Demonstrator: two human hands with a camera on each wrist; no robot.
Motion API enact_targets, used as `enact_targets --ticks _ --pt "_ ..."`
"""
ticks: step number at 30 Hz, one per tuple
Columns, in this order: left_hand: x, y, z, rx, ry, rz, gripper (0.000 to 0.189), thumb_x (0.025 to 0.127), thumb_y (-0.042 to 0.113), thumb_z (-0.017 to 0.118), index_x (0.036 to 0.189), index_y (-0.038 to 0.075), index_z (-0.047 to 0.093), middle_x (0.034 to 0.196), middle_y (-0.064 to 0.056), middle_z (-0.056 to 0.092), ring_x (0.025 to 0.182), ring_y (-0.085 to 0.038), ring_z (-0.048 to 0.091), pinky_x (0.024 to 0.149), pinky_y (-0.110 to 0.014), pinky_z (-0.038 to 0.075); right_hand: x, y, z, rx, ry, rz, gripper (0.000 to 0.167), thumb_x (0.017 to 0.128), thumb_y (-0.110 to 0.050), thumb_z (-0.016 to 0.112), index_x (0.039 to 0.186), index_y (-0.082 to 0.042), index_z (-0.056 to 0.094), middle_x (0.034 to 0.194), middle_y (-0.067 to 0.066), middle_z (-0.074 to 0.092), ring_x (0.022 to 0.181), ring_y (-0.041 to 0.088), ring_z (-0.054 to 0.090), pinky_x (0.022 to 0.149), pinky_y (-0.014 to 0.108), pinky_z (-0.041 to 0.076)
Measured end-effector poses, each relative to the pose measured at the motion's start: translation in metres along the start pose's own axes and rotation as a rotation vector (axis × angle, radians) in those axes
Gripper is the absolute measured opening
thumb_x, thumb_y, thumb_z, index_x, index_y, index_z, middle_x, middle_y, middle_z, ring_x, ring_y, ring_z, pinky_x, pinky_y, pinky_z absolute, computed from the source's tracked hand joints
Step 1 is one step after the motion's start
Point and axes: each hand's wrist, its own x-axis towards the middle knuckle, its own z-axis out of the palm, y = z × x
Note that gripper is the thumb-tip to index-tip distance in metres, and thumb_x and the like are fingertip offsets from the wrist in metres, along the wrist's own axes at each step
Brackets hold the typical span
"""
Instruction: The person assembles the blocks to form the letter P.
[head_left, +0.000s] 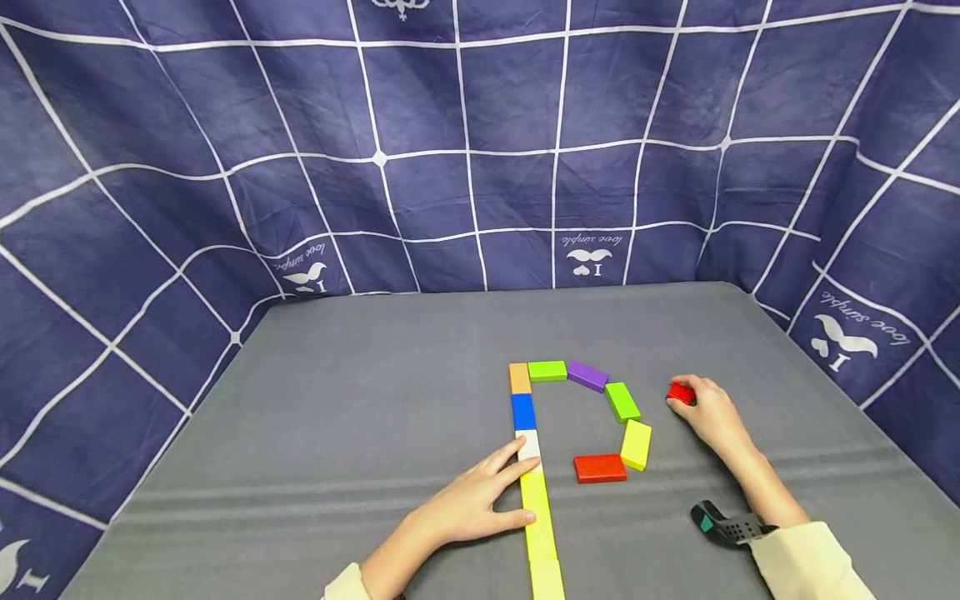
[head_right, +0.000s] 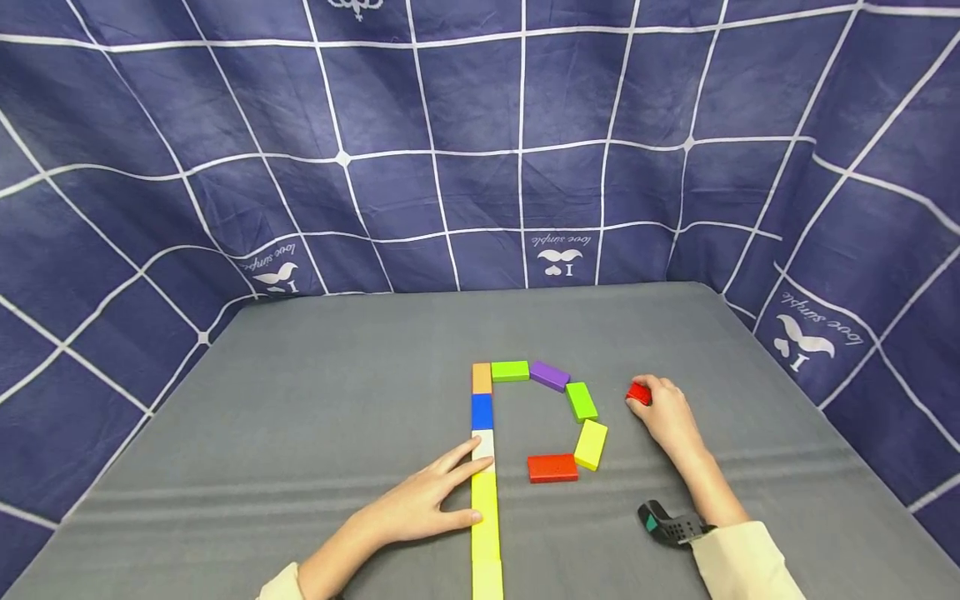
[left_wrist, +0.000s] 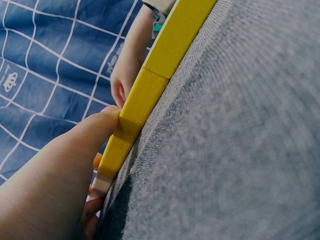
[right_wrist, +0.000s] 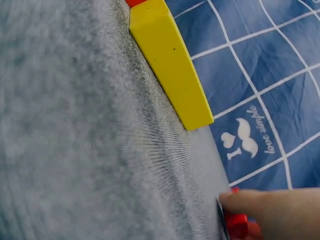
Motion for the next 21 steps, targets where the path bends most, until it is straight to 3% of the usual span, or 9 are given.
enact_targets --ticks 4,8,15,21 --pt "0.0 0.0 -0.001 0.001 0.008 0.003 0.062 0.085 0.059 0.047 0.14 0.033 0.032 0.151 0.006 0.019 0.134 -0.02 0.032 0.1 -0.046 0.038 0.001 -0.017 -0.004 0.023 0.025 -0.042 0.036 0.079 -0.01 0.066 0.11 0.007 0.057 0.099 0.028 0.057 0.08 0.034 0.056 0.068 0.043 0.044" --pt "0.0 0.0 -0.001 0.0 -0.001 0.001 0.062 0.085 0.059 0.047 0.14 0.034 0.032 0.152 0.006 0.019 0.135 -0.02 0.032 0.1 -0.045 0.037 -0.004 -0.05 -0.007 0.08 0.02 -0.124 0.035 0.078 -0.008 0.069 0.109 0.005 0.06 0.099 0.022 0.059 0.082 0.032 0.06 0.072 0.045 0.049" --pt "0.001 -0.001 0.0 0.004 -0.001 0.001 0.063 0.085 0.06 0.046 0.14 0.034 0.032 0.152 0.006 0.019 0.135 -0.019 0.031 0.1 -0.045 0.037 -0.029 -0.118 0.004 0.113 -0.119 -0.278 0.033 0.074 -0.013 0.073 0.105 -0.005 0.063 0.1 0.009 0.062 0.086 0.022 0.062 0.076 0.037 0.051" --pt "0.001 -0.001 0.0 0.01 -0.002 0.002 0.063 0.085 0.06 0.046 0.14 0.035 0.031 0.152 0.006 0.018 0.135 -0.019 0.032 0.099 -0.047 0.038 -0.049 -0.143 0.022 0.013 -0.201 -0.472 0.03 0.073 -0.019 0.074 0.1 -0.011 0.064 0.091 -0.003 0.062 0.083 0.011 0.057 0.077 0.03 0.048"
